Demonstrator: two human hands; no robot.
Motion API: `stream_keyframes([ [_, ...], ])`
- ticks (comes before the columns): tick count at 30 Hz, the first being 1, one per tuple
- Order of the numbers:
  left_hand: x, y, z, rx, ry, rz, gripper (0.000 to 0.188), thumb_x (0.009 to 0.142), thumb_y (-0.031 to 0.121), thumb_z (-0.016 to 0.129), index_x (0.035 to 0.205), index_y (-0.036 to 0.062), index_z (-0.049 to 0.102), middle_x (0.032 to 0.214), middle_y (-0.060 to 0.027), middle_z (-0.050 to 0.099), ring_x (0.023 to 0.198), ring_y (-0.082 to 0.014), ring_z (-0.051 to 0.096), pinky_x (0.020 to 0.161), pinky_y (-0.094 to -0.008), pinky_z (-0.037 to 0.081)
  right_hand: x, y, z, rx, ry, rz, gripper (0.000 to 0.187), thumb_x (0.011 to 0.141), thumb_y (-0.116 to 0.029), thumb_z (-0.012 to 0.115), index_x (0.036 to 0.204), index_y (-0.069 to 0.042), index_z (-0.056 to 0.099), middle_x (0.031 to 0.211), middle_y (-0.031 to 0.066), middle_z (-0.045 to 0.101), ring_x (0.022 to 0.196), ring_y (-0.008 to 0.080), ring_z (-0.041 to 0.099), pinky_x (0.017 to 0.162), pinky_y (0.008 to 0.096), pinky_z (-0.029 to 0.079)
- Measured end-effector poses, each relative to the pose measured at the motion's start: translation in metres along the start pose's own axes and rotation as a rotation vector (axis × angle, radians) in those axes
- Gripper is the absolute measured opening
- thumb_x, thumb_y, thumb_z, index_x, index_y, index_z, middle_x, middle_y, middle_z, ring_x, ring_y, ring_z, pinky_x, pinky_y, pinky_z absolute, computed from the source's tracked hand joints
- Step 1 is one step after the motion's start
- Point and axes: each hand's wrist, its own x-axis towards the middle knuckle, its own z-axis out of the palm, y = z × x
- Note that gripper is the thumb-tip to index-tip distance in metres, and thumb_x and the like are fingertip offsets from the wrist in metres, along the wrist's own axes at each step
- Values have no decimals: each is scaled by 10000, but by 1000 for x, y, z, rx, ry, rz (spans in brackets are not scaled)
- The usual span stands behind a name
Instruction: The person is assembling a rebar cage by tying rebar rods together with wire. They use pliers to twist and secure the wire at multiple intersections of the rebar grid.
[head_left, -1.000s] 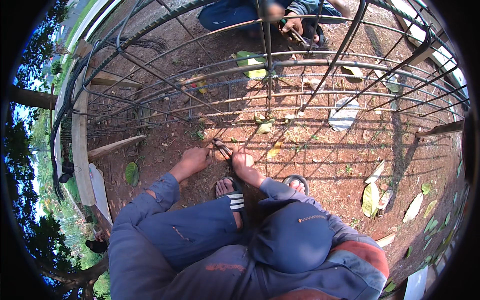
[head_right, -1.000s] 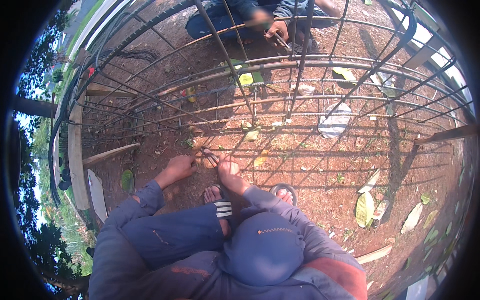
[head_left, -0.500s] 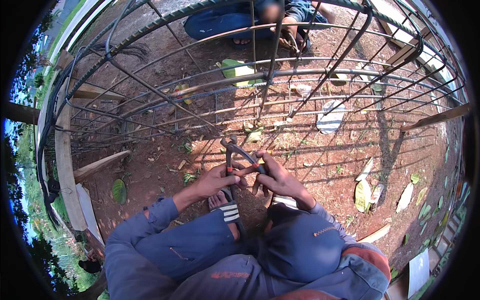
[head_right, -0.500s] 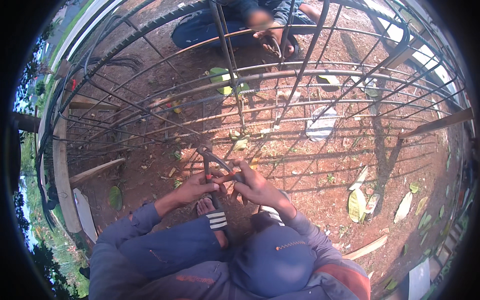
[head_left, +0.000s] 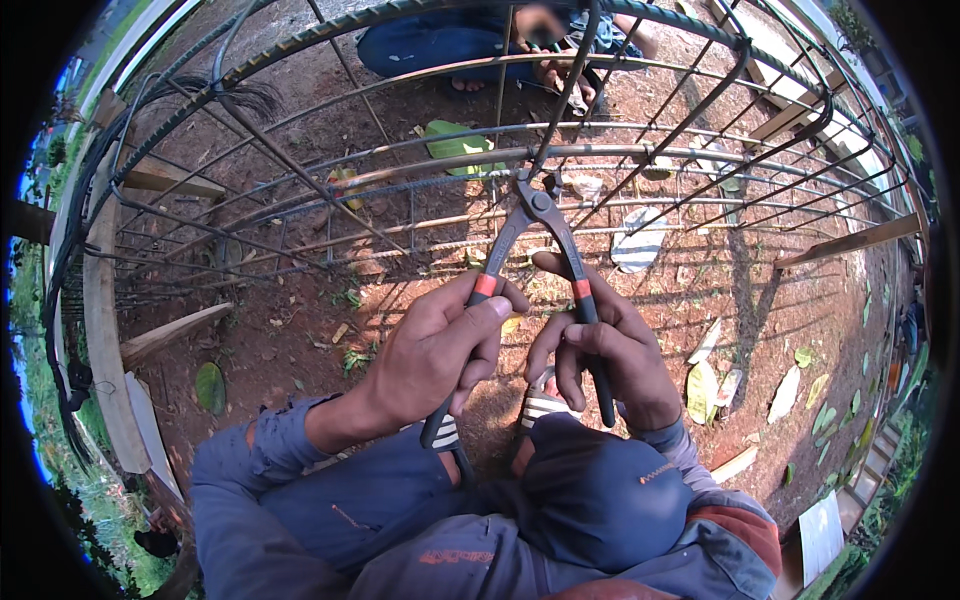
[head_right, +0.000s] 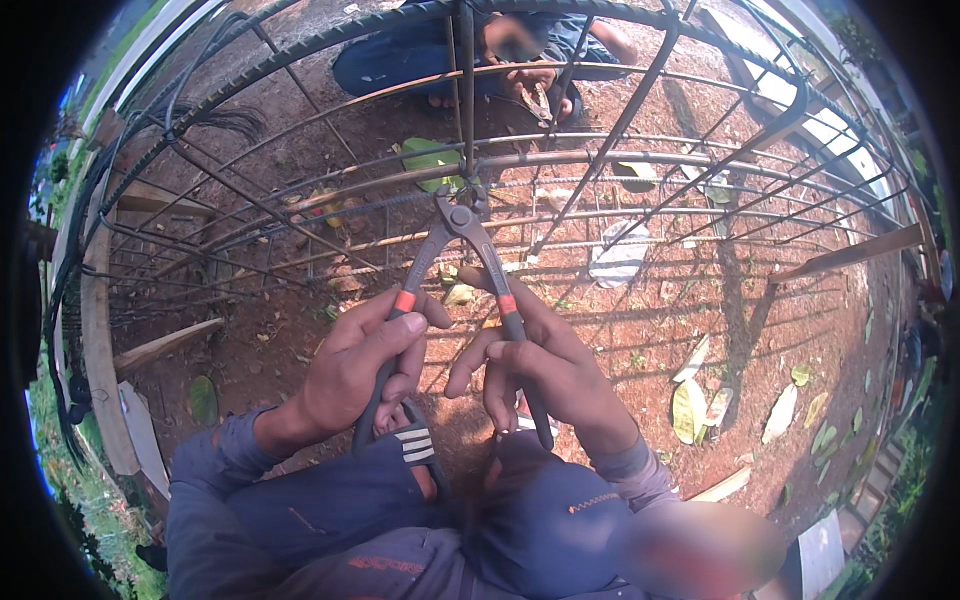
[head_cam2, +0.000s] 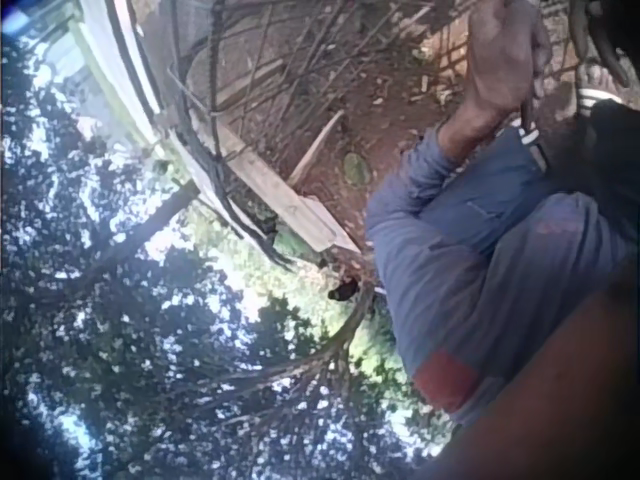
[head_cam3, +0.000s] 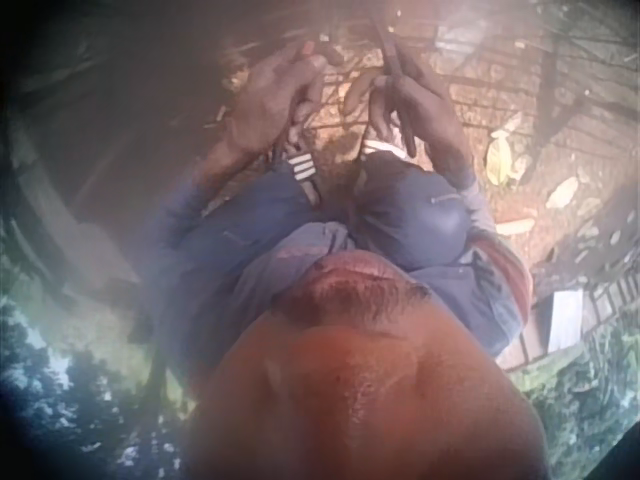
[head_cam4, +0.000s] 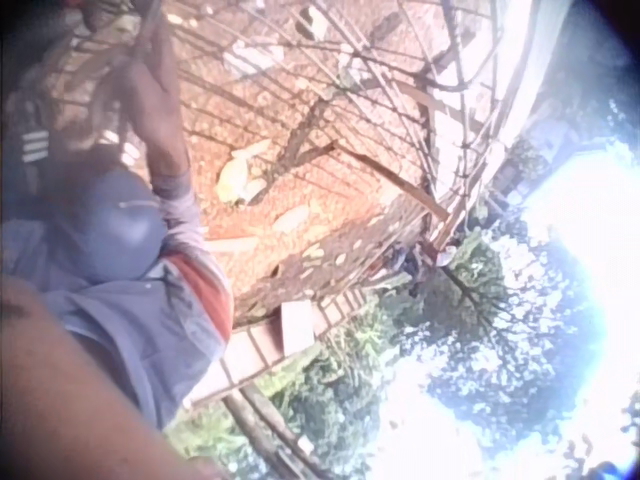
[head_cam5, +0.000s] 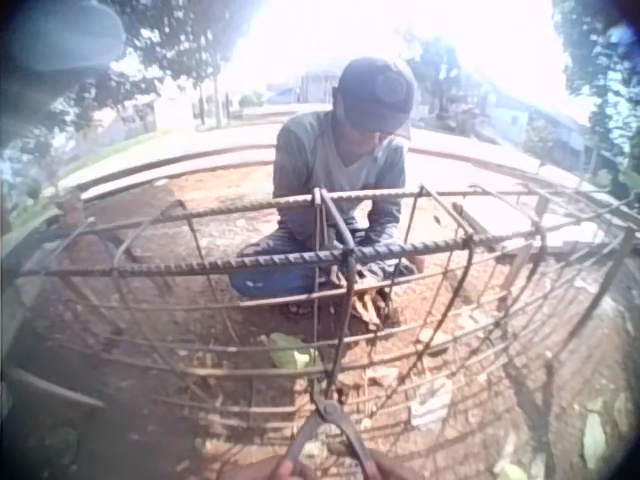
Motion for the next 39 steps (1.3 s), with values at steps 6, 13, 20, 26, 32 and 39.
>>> stream_keyframes([
  [6, 12, 7, -4, 9, 3, -8, 328, 1051, 242, 412, 1182, -32, 534, 568, 3, 447, 377, -73, 384, 384, -226, 337, 4, 0, 8, 16, 140, -32, 662, 923, -61, 426, 1554, 14, 239, 896, 272, 681, 503, 209, 629, 469, 282, 525],
  [13, 18, 6, 15, -111, 64, -43, 321, 1054, 268, 412, 1134, -18, 531, 557, -11, 442, 362, -95, 379, 366, -246, 347, 14, 18, 21, 11, 299, -151, 579, 970, -103, 430, 1521, 24, 307, 1212, 195, 638, 1052, 224, 648, 914, 390, 550],
  [20, 17, 2, 21, -203, 86, -34, 284, 1043, 297, 436, 1034, 22, 505, 572, -25, 459, 390, -89, 399, 337, -242, 349, 23, 16, 26, 423, 206, -94, 522, 1044, -251, 494, 1498, -35, 353, 1328, 144, 572, 1241, 238, 555, 1039, 436, 450],
  [26, 22, -8, 14, -144, 73, -10, 255, 1032, 280, 436, 966, 39, 489, 571, -25, 462, 393, -84, 393, 337, -242, 352, 28, 13, 26, 357, 209, -99, 608, 999, -172, 522, 1539, -15, 292, 1415, 175, 523, 1245, 236, 550, 1072, 436, 445],
  [32, 21, -10, 9, -54, 74, 1, 241, 1027, 256, 430, 958, 37, 502, 583, -18, 470, 406, -74, 396, 342, -236, 357, 28, 14, 26, 333, 211, -126, 652, 945, -75, 496, 1549, 18, 269, 1489, 228, 473, 1313, 268, 531, 1111, 444, 431],
  [39, 22, -17, 22, -89, 127, 10, 280, 1046, 280, 433, 995, 22, 528, 614, -23, 499, 437, -90, 469, 376, -247, 408, 34, 20, 23, 306, 144, -46, 461, 971, -87, 456, 1410, 51, 426, 1248, 198, 600, 844, 214, 696, 761, 350, 608],
])
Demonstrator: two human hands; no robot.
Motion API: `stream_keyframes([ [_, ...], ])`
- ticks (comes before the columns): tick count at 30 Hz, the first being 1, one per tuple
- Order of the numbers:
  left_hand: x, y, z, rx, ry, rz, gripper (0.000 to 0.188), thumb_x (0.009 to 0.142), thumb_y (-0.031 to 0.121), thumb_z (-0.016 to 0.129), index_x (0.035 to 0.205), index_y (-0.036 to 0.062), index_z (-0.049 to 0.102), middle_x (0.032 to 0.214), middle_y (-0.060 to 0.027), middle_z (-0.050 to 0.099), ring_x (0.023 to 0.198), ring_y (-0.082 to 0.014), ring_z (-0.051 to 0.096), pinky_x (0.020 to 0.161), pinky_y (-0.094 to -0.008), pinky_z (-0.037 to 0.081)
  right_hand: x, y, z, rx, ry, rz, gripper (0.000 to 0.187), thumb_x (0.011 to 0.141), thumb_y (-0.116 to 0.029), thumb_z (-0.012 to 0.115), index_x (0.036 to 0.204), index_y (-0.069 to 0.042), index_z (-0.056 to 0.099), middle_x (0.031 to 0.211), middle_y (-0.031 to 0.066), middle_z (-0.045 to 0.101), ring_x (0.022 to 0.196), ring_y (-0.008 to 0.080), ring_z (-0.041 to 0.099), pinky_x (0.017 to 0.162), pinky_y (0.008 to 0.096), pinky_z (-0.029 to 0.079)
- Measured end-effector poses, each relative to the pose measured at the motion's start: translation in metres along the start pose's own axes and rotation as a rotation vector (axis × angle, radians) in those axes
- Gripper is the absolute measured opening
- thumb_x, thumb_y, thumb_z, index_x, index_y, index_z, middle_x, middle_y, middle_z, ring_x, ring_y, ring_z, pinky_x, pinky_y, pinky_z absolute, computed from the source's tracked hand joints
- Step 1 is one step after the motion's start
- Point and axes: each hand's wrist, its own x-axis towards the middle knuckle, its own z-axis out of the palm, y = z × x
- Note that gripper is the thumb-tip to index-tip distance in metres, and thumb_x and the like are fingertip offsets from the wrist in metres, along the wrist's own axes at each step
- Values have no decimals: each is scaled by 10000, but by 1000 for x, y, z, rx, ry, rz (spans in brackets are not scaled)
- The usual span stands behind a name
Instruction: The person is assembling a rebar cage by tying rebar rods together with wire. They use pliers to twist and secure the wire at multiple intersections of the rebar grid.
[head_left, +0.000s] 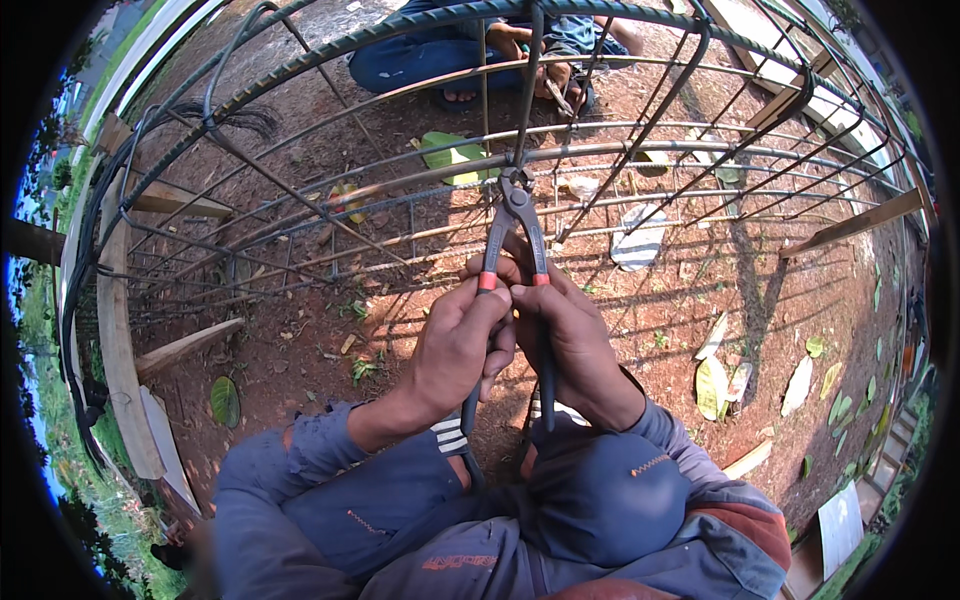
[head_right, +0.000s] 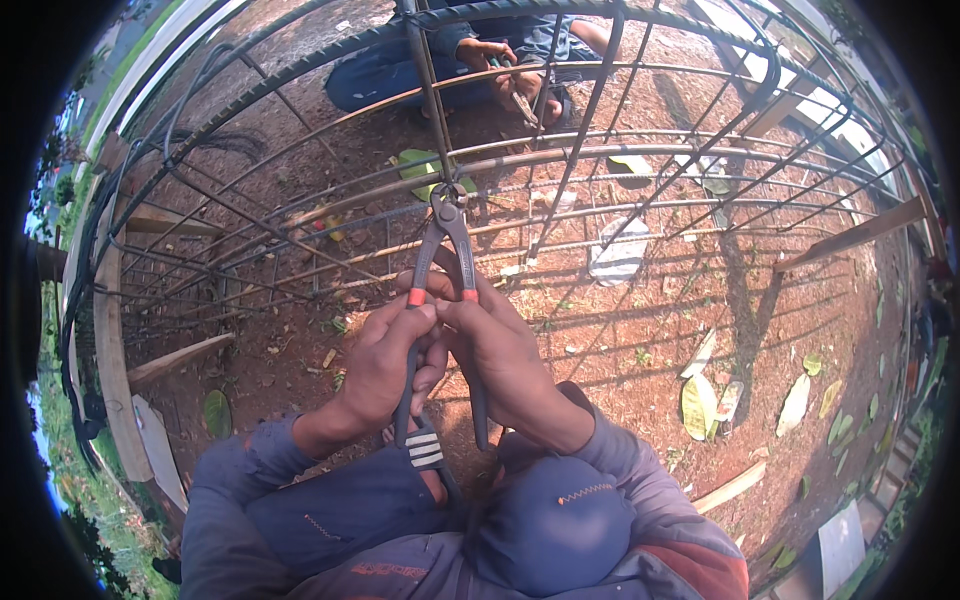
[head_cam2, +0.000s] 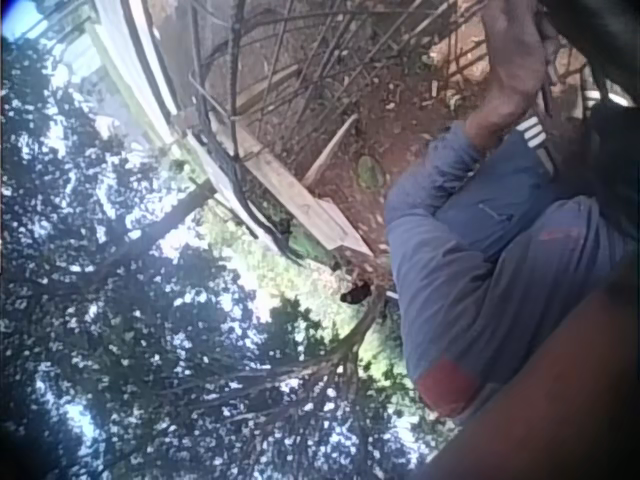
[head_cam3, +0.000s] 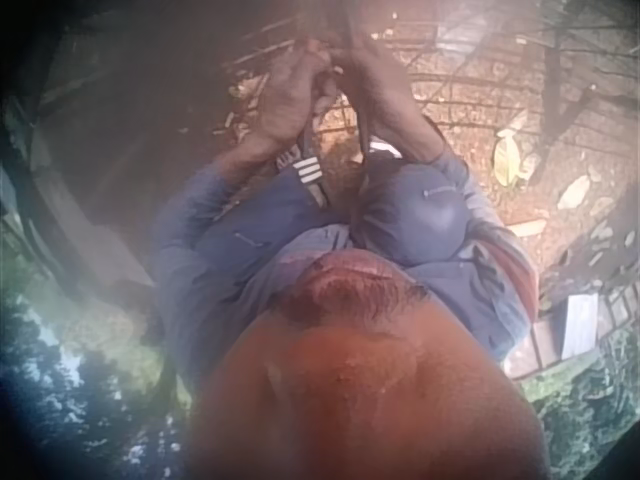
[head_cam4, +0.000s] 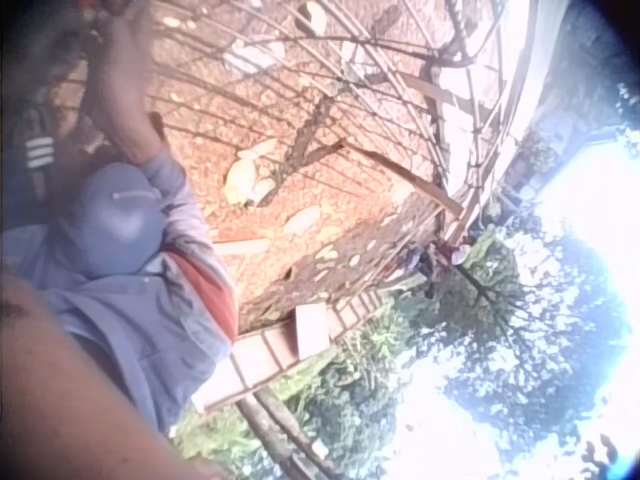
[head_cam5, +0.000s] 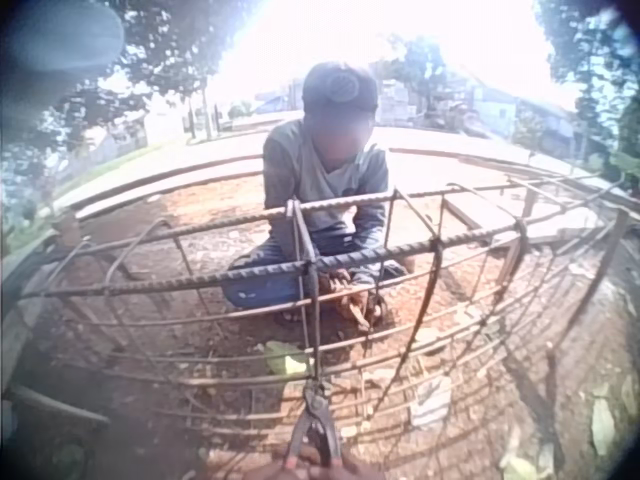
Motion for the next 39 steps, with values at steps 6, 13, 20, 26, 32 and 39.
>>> stream_keyframes([
  [6, 3, -21, -7, 5, -205, -25, 425, 1047, 389, 532, 1114, -29, 566, 932, -123, 664, 816, -184, 711, 690, -314, 593, 7, 3, -7, -100, 131, -29, 487, 1069, -365, 491, 1356, 29, 504, 1137, 120, 638, 864, 180, 687, 765, 320, 592],
  [13, -1, -47, -14, -651, -796, -254, 548, 1024, 365, 507, 1385, -47, 480, 1233, -233, 626, 1230, -384, 596, 1089, -515, 432, 12, -12, -6, -391, 16, -124, 432, 1061, -368, 506, 1217, 30, 569, 1097, 122, 650, 1054, 196, 657, 954, 355, 495],
  [20, -8, -37, 9, -762, -729, -228, 378, 987, 293, 475, 1196, -14, 552, 990, -172, 626, 1002, -345, 645, 937, -493, 503, 7, -23, -3, -303, -30, -117, 416, 1056, -361, 523, 1211, 23, 566, 1108, 130, 658, 1120, 235, 667, 998, 379, 491],
  [26, -19, -29, -13, -496, -367, -355, 263, 968, 245, 477, 1025, 1, 557, 759, -90, 541, 668, -260, 619, 621, -409, 536, 22, 3, -18, -343, 18, -17, 464, 1062, -377, 521, 1283, 32, 528, 1146, 127, 656, 1089, 258, 685, 944, 365, 555],
  [32, -10, -40, -22, 523, 152, -57, 185, 918, 160, 538, 861, -7, 593, 611, -136, 605, 578, -291, 634, 573, -413, 506, 32, 13, -10, -432, 15, -87, 608, 996, -388, 645, 1393, 12, 418, 1026, 47, 592, 981, 146, 626, 931, 325, 488],
  [39, 33, -86, -27, 767, 243, 322, 206, 856, 124, 650, 972, -43, 614, 753, -253, 676, 769, -447, 681, 662, -502, 528, 48, 45, -11, -714, 257, -252, 609, 912, -244, 739, 1353, 35, 426, 936, 25, 540, 857, 104, 547, 765, 249, 457],
])
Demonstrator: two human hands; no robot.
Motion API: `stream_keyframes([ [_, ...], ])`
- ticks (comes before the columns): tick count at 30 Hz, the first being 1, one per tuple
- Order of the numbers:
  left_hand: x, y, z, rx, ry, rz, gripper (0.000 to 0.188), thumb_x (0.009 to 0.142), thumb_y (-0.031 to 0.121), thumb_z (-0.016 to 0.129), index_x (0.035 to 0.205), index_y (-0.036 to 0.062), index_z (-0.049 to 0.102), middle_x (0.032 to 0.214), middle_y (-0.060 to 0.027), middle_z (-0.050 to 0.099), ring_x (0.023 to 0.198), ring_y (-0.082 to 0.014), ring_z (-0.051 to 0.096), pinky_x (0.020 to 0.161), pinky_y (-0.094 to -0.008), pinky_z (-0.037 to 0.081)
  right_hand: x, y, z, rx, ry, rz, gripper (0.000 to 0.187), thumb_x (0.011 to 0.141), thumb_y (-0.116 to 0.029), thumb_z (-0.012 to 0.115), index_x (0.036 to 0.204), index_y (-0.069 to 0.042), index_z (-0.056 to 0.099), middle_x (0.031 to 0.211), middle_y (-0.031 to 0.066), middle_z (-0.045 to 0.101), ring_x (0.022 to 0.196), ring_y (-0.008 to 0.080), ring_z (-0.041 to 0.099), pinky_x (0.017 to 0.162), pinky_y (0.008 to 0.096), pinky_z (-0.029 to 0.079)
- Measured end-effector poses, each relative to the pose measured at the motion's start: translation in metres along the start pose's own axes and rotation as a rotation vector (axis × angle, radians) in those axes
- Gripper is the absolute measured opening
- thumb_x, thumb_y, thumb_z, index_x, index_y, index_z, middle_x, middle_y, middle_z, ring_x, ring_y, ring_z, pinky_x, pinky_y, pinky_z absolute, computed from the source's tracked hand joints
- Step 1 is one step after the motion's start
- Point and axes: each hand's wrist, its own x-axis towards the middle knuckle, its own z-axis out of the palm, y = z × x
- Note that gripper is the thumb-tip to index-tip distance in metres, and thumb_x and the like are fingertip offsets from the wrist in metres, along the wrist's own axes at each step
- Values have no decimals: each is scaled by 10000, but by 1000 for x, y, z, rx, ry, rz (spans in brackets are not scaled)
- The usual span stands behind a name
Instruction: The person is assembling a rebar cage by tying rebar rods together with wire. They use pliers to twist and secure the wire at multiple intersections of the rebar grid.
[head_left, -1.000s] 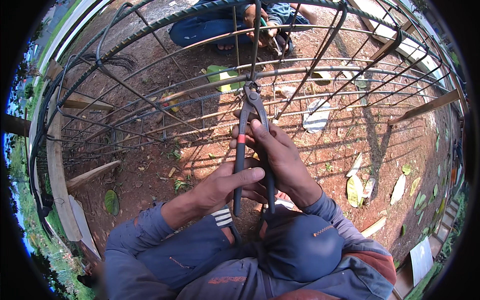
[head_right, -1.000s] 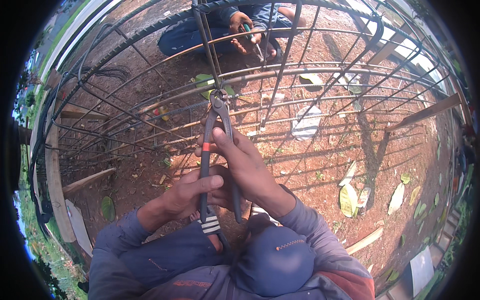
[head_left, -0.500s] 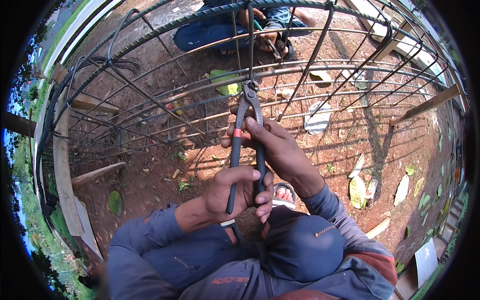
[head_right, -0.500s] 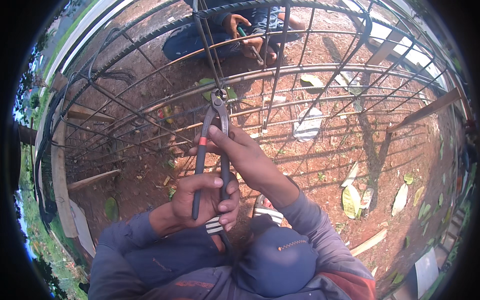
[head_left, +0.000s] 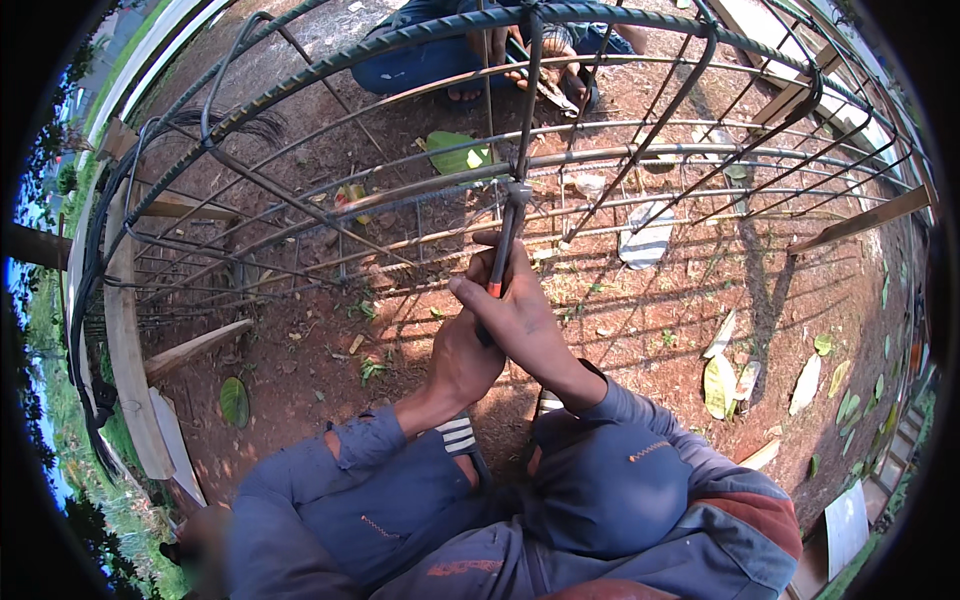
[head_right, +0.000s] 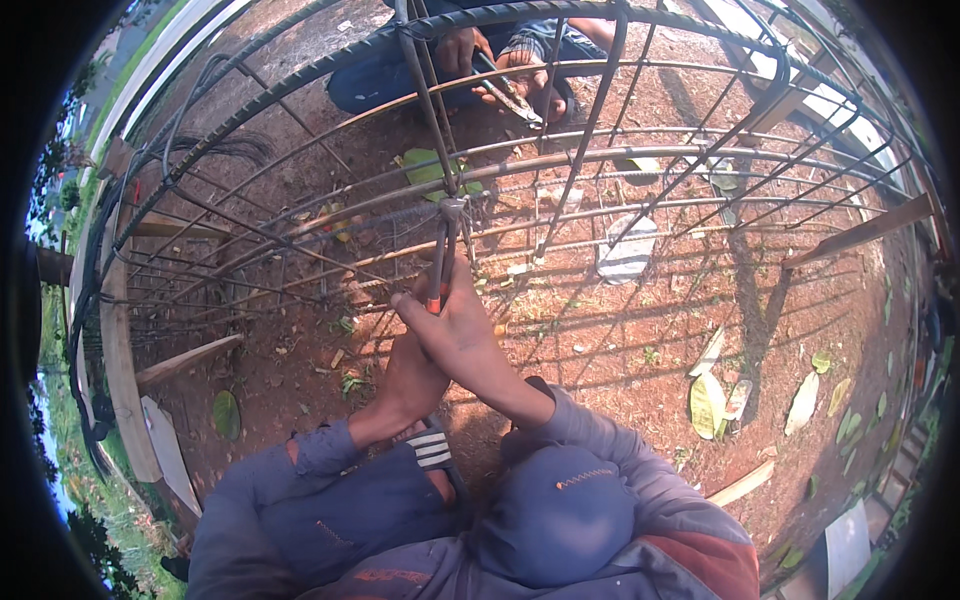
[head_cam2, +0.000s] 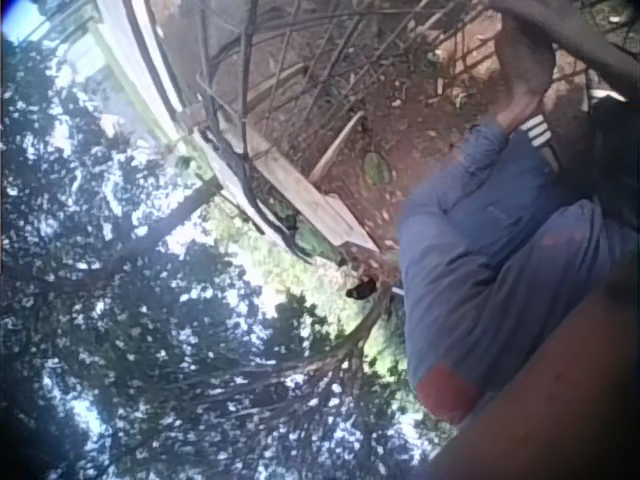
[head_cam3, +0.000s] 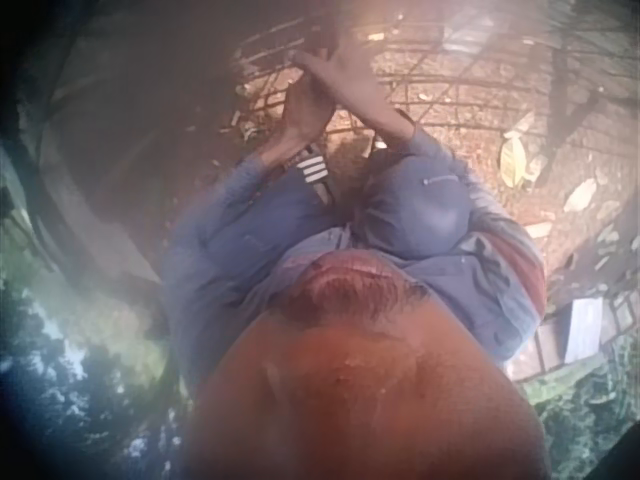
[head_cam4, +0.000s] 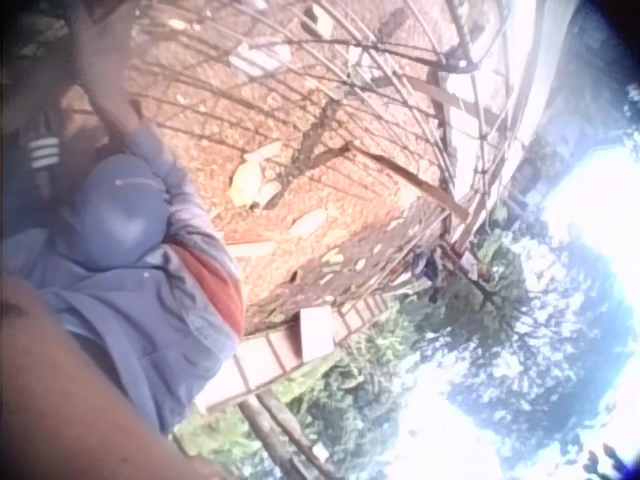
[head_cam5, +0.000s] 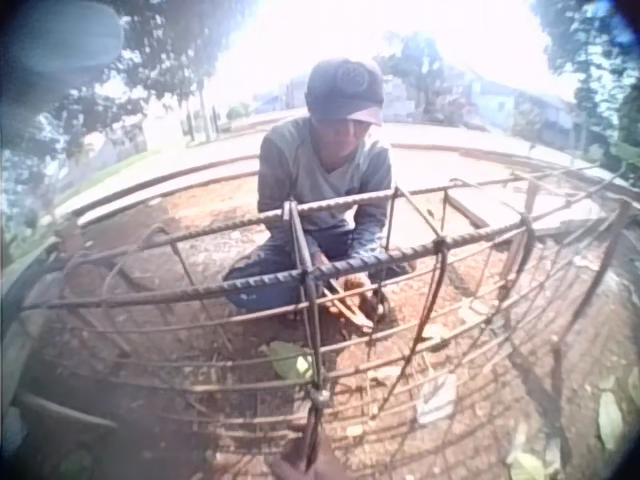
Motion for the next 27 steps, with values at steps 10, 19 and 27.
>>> stream_keyframes([
  [10, 24, -62, 38, -30, -20, 166, 478, 826, 234, 735, 1180, -33, 557, 929, -223, 705, 891, -371, 711, 759, -451, 562, 21, 23, 9, -339, 306, -148, 263, 888, -220, 723, 958, -36, 549, 827, 85, 508, 816, 239, 520, 750, 408, 425],
  [19, 4, -14, 6, -323, -635, -115, 595, 803, 375, 845, 1177, -30, 621, 1075, -120, 701, 1062, -232, 673, 934, -369, 521, 30, 30, -47, 1122, -755, 378, 190, 847, -52, 625, 857, -133, 454, 701, -41, 406, 593, 86, 401, 566, 282, 389],
  [27, -3, 12, -27, -601, -955, -306, 269, 880, 183, 673, 1072, 4, 615, 1044, -118, 692, 1025, -167, 654, 837, -328, 517, 44, 46, 5, 1859, -1426, 70, 255, 861, -60, 631, 772, -147, 407, 583, -56, 380, 488, 82, 384, 525, 286, 447],
])
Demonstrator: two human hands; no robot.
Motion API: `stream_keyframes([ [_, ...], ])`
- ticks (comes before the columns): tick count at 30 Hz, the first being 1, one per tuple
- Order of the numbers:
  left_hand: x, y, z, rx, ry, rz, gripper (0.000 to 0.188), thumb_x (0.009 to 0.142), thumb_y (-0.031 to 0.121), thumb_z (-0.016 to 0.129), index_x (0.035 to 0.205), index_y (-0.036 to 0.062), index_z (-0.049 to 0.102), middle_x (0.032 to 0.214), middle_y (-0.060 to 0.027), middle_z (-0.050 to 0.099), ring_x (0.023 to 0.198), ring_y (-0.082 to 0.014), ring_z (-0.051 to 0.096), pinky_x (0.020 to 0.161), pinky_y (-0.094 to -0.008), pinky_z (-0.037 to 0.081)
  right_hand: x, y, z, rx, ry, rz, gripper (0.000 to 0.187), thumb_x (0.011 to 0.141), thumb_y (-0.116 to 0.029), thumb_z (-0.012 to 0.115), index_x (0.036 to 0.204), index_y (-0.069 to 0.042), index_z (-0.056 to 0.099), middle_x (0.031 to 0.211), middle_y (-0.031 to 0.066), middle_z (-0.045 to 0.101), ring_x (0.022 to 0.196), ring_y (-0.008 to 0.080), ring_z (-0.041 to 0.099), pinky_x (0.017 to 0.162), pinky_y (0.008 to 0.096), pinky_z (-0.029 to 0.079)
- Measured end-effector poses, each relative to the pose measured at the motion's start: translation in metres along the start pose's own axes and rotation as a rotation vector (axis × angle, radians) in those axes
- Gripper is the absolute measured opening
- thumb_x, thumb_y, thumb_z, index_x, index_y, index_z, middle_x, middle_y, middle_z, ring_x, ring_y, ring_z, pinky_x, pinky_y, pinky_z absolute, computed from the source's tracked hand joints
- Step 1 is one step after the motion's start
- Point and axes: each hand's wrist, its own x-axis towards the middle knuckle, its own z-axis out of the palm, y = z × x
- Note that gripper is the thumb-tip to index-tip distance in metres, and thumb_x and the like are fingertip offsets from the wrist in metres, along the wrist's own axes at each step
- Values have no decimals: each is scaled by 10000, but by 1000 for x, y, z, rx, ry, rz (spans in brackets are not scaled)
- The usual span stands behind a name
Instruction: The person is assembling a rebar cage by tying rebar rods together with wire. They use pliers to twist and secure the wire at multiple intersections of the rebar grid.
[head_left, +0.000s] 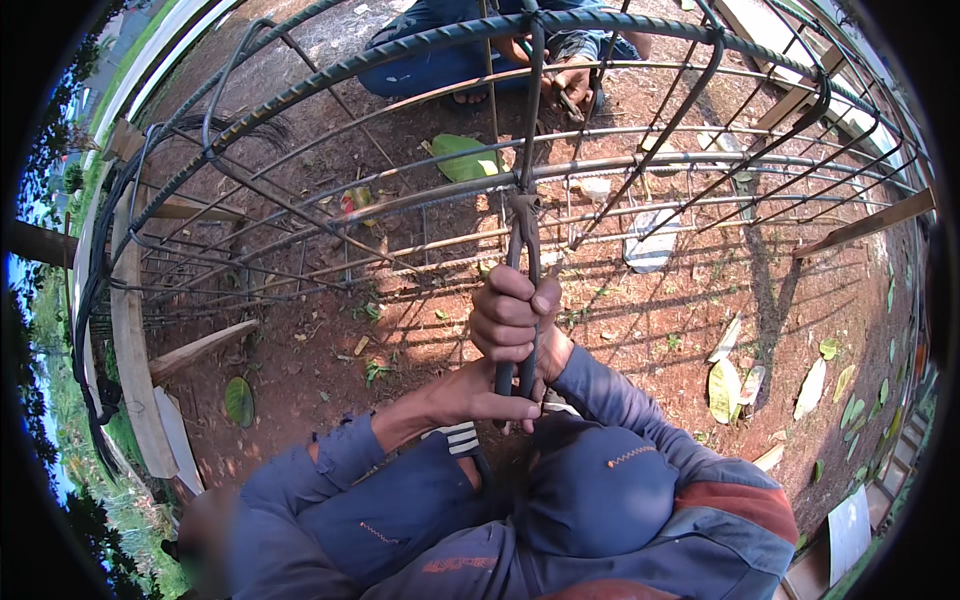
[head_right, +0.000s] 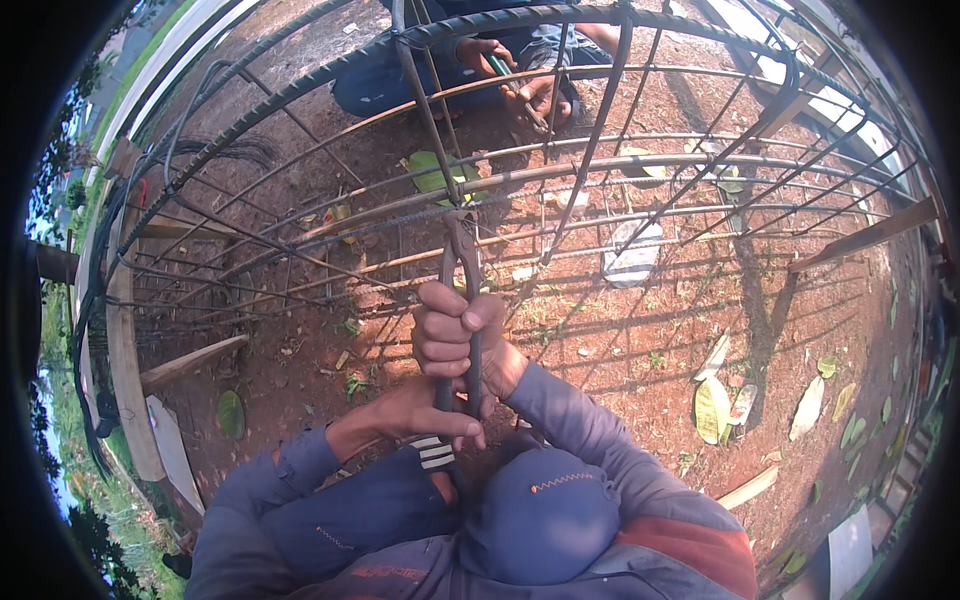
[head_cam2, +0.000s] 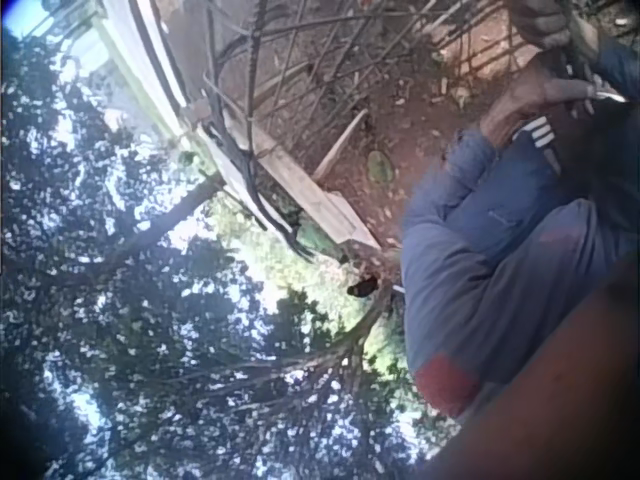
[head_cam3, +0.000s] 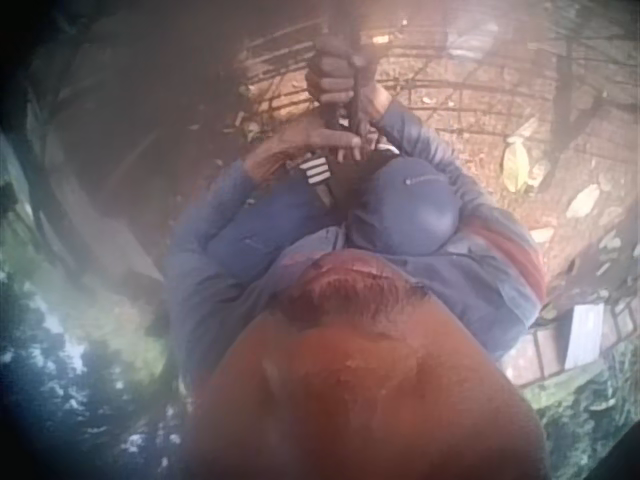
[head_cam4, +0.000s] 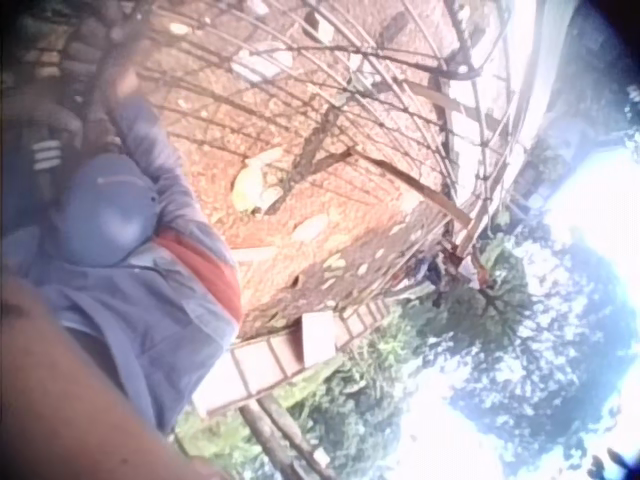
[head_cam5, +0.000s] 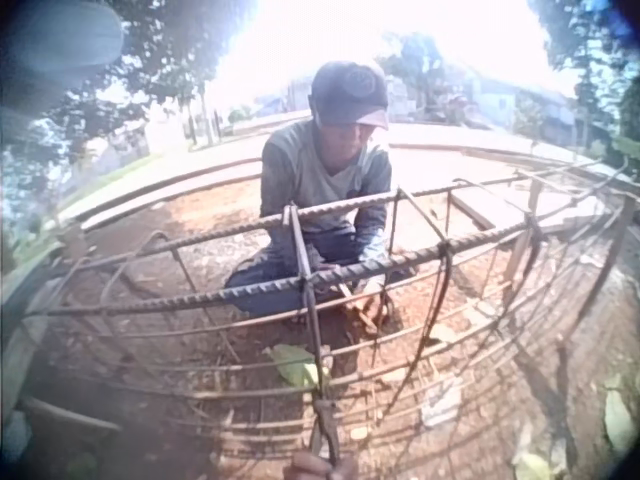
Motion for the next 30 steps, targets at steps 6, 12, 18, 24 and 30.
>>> stream_keyframes([
  [6, 26, -50, 19, 221, 588, 407, 162, 901, 183, 583, 840, 33, 575, 665, -51, 565, 636, -156, 581, 582, -347, 421, -3, -12, -23, -33, -168, 73, 164, 891, -112, 652, 932, -128, 494, 636, -10, 505, 590, 161, 594, 710, 413, 575],
  [12, 41, -55, 11, 366, 636, 286, 130, 866, 146, 587, 823, 26, 565, 669, -168, 571, 667, -376, 605, 637, -489, 455, -32, -19, 46, -1190, 919, -10, 643, 814, -365, 827, 1226, 13, 509, 840, 112, 642, 838, 212, 678, 852, 427, 561],
  [18, 74, -70, -1, 477, 734, 558, 166, 834, 140, 637, 915, -5, 633, 744, -160, 655, 792, -403, 673, 735, -487, 518, 18, 34, 61, -2074, 1828, 235, 598, 821, -313, 817, 1219, -30, 473, 862, 136, 655, 846, 293, 689, 722, 375, 536],
  [24, 71, -67, -2, 404, 487, 305, 392, 832, 350, 767, 1055, 44, 664, 948, -114, 694, 854, -241, 688, 719, -377, 526, -27, 5, 51, -2180, 1350, 161, 334, 854, -121, 642, 1092, 16, 452, 826, 152, 546, 710, 317, 615, 666, 399, 512],
  [30, 33, -26, 10, 43, -193, 204, 666, 883, 390, 767, 1397, 56, 506, 1317, -99, 591, 1071, -172, 610, 934, -343, 509, -20, 0, 76, -478, 826, 21, 342, 805, 27, 601, 982, -157, 375, 796, -24, 432, 638, 73, 432, 570, 245, 391],
])
